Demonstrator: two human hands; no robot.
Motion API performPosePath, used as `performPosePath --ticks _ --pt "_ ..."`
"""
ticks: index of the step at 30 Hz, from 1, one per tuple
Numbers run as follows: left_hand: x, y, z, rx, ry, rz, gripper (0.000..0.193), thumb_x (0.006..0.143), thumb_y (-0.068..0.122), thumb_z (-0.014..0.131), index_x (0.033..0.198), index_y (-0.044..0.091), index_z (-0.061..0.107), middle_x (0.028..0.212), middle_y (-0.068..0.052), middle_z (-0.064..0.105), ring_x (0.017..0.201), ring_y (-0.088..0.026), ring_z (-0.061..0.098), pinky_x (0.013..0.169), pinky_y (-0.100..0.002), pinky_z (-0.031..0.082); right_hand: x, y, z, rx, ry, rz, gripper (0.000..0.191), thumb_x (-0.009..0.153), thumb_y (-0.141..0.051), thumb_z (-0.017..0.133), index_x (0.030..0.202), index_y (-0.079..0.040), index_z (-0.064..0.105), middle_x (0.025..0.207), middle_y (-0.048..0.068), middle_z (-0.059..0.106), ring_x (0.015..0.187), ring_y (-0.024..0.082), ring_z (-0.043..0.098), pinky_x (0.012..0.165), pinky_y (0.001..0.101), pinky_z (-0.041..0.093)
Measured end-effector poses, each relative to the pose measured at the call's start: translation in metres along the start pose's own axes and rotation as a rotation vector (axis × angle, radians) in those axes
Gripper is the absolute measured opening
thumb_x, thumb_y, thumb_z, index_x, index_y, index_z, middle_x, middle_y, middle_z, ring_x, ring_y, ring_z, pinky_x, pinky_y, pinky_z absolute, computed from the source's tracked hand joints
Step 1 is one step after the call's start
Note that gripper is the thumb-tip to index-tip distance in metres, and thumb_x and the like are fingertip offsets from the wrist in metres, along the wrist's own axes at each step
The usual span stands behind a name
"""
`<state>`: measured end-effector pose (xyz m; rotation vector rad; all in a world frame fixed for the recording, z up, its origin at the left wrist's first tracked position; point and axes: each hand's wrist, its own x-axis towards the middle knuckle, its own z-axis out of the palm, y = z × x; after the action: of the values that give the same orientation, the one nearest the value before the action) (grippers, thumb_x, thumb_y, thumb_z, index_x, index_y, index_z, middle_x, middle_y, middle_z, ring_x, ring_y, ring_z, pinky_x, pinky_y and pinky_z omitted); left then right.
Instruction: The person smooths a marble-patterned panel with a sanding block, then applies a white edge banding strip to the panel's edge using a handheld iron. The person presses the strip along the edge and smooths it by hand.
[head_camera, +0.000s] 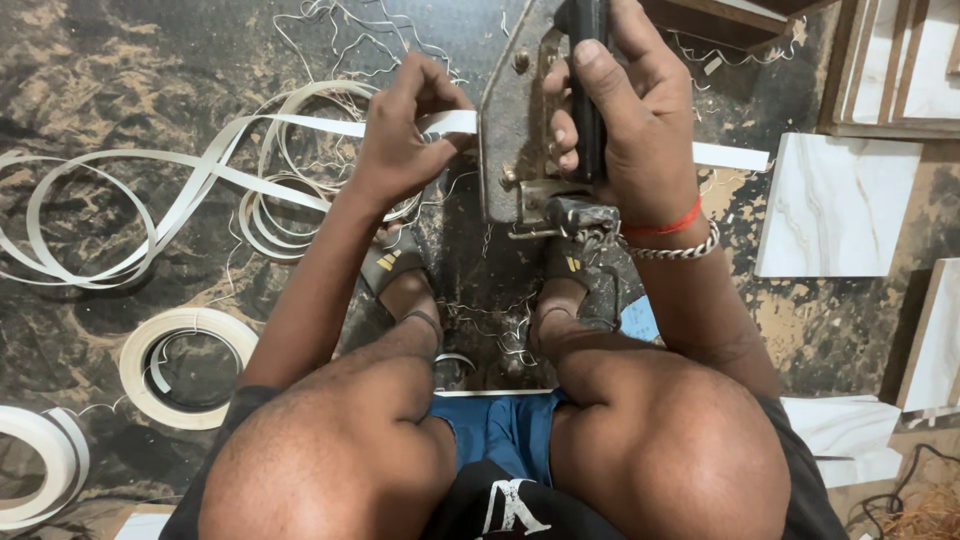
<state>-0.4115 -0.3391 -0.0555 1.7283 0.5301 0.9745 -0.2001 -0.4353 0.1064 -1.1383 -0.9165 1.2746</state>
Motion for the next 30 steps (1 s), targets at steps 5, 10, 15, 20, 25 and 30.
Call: performPosePath --ticks 5,10,15,20,25,30 --pt "0.005 0.026 -0.014 0.117 -0.044 -0.043 0.05 0.086 -0.005 0.073 0.123 0.004 0.042 0.104 -0.009 0.07 0.098 -0.021 0.075 0.092 -0.033 0.061 0.0 -0.002 0.007 -0.134 0.019 -0.028 0.039 0.121 -0.014 0.057 0.156 -0.001 0.046 0.099 0.01 0.068 0.066 0.011 0.062 0.055 0.0244 0.053" --pt "0.007 0.148 -0.054 0.761 -0.049 0.224 0.041 0.079 -0.004 0.073 0.115 0.001 0.055 0.109 -0.015 0.066 0.1 -0.03 0.067 0.09 -0.042 0.052 0.001 -0.007 0.011 -0.245 0.027 -0.085 0.05 0.118 -0.013 0.058 0.164 -0.006 0.039 0.095 0.008 0.068 0.064 0.009 0.063 0.053 0.0227 0.054" --pt "-0.033 0.269 -0.062 0.486 -0.708 0.322 0.038 0.078 0.0 0.074 0.112 -0.001 0.057 0.109 -0.016 0.067 0.099 -0.03 0.067 0.087 -0.04 0.052 0.004 -0.006 0.009 -0.183 0.113 0.031 0.047 0.113 -0.01 0.058 0.157 0.002 0.046 0.095 0.009 0.067 0.06 0.01 0.062 0.055 0.0266 0.053" --pt "-0.053 0.285 -0.047 0.484 -0.795 0.286 0.037 0.077 0.005 0.075 0.109 -0.002 0.06 0.11 -0.017 0.069 0.098 -0.029 0.068 0.084 -0.038 0.051 0.004 -0.006 0.003 -0.192 0.036 -0.063 0.052 0.117 -0.01 0.058 0.164 -0.004 0.037 0.095 0.008 0.069 0.066 0.011 0.064 0.055 0.0262 0.055" --pt "-0.024 0.29 -0.03 0.489 -0.76 0.242 0.036 0.076 0.009 0.076 0.106 -0.004 0.062 0.111 -0.018 0.07 0.098 -0.029 0.068 0.081 -0.036 0.051 0.005 -0.007 0.0 -0.228 0.052 -0.073 0.055 0.114 -0.01 0.058 0.164 -0.005 0.036 0.091 0.006 0.068 0.065 0.009 0.062 0.055 0.0248 0.054" --pt "0.044 0.236 -0.039 0.578 -0.188 0.115 0.037 0.083 0.005 0.079 0.113 0.001 0.059 0.107 -0.015 0.068 0.102 -0.035 0.065 0.087 -0.044 0.049 0.006 -0.005 -0.002 -0.282 0.04 -0.131 0.052 0.115 -0.007 0.058 0.163 0.001 0.038 0.094 0.007 0.071 0.065 0.01 0.063 0.054 0.0255 0.055"
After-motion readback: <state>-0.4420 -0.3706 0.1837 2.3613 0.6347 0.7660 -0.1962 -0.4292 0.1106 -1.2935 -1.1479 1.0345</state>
